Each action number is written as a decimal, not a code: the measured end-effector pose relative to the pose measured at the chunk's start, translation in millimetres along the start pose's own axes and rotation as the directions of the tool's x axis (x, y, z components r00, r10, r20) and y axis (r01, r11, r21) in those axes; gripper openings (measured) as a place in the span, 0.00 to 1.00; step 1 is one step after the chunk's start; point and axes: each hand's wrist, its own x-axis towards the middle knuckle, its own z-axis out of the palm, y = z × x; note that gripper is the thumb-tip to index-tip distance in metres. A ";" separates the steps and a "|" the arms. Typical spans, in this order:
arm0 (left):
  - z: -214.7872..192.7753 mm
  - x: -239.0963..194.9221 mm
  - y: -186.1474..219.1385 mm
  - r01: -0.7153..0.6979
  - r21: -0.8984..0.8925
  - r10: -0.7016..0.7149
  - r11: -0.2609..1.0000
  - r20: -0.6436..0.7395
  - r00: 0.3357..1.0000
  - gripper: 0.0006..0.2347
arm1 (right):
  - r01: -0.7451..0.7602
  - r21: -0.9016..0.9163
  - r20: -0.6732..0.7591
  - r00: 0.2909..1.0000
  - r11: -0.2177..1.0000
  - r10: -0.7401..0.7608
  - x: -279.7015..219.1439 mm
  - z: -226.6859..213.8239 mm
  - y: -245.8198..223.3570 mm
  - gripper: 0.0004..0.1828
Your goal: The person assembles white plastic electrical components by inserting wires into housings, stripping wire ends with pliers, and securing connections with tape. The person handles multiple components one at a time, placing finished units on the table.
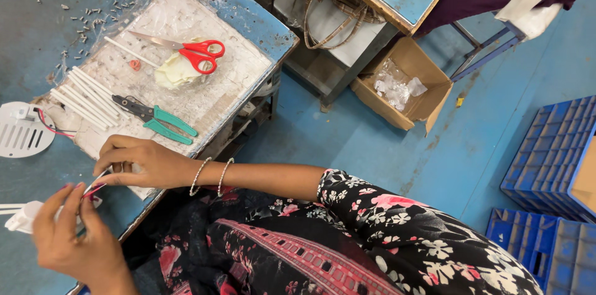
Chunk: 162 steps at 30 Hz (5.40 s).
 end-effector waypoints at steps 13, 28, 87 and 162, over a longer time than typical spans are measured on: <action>-11.9 6.1 41.1 0.045 -0.013 -0.045 0.999 -0.006 0.999 0.09 | -0.046 -0.093 0.035 0.998 0.995 0.050 -0.4 22.5 45.9 0.13; 8.9 58.9 -6.7 0.497 -0.554 -0.299 0.668 0.412 0.861 0.09 | -0.105 -0.087 -0.045 0.994 0.991 0.101 0.1 12.2 17.9 0.20; 1.2 77.9 -25.6 0.651 -0.573 -0.252 0.497 0.623 0.740 0.04 | -0.276 0.379 0.254 0.949 0.883 0.188 37.9 -16.8 22.4 0.04; -4.3 74.7 2.8 0.542 -0.160 -0.325 0.825 0.650 0.687 0.11 | -0.257 0.440 0.221 0.960 0.860 0.174 31.5 -9.8 38.9 0.14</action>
